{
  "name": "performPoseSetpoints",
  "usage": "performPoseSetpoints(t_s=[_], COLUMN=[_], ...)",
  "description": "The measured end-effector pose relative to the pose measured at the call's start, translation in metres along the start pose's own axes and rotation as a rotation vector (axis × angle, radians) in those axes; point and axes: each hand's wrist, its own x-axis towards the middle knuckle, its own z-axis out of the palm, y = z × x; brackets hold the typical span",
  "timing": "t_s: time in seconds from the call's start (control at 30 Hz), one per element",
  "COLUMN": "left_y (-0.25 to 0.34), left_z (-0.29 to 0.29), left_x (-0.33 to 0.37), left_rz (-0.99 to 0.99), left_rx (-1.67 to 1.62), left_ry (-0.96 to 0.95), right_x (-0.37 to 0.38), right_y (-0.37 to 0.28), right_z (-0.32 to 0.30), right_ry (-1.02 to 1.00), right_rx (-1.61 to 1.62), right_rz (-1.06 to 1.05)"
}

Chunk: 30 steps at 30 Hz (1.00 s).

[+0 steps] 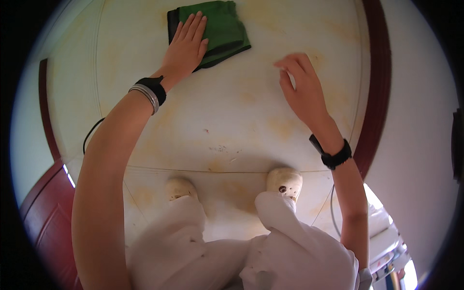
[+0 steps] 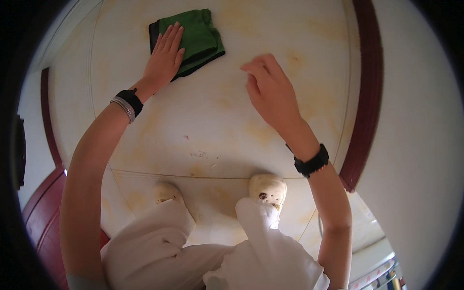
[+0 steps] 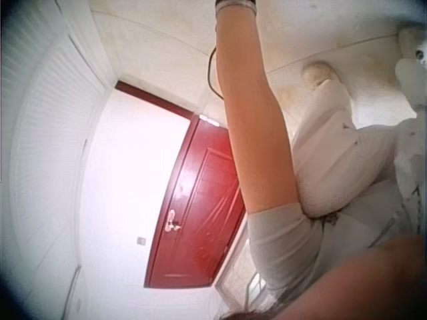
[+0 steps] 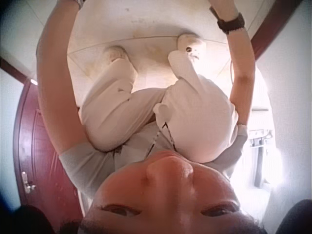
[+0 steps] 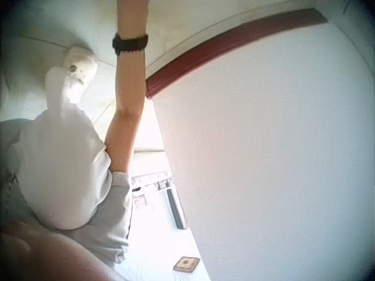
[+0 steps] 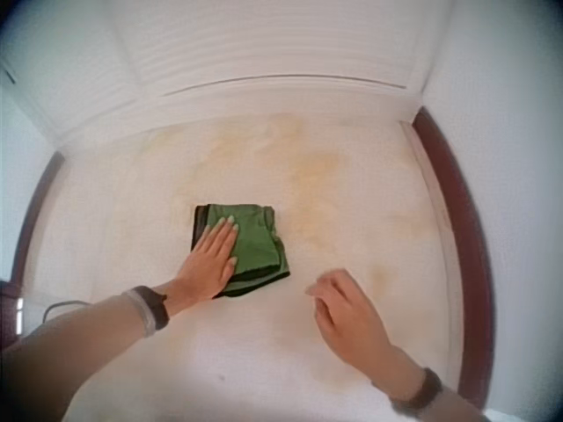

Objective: The person rinses a green cloth in a bathroom sink, wrings it out, and سپس then uses it to wipe down a tile floor surface by hand.

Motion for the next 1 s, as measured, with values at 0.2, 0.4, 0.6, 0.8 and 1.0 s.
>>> performPoseSetpoints(t_s=[0.2, 0.4, 0.6, 0.8, 1.0], left_y=[0.020, 0.051, 0.052, 0.072, 0.100], left_z=[-0.014, -0.023, -0.036, -0.017, 0.000], left_x=[0.022, 0.056, 0.089, 0.044, -0.023], left_rz=[-0.003, 0.067, 0.086, 0.140, 0.022], left_rx=[-0.152, -0.235, -0.161, -0.248, -0.308], left_ry=[0.156, 0.259, 0.215, 0.271, 0.073], right_x=[0.096, 0.109, 0.119, 0.077, 0.015], right_y=[-0.003, 0.010, 0.021, 0.021, 0.011], right_z=[0.032, 0.038, 0.013, 0.028, 0.062], right_ry=[-0.018, -0.056, 0.048, -0.056, -0.263], right_rx=[-0.264, -0.759, -0.938, -0.857, -0.870], right_rz=[-0.297, -0.332, -0.228, -0.245, -0.155])
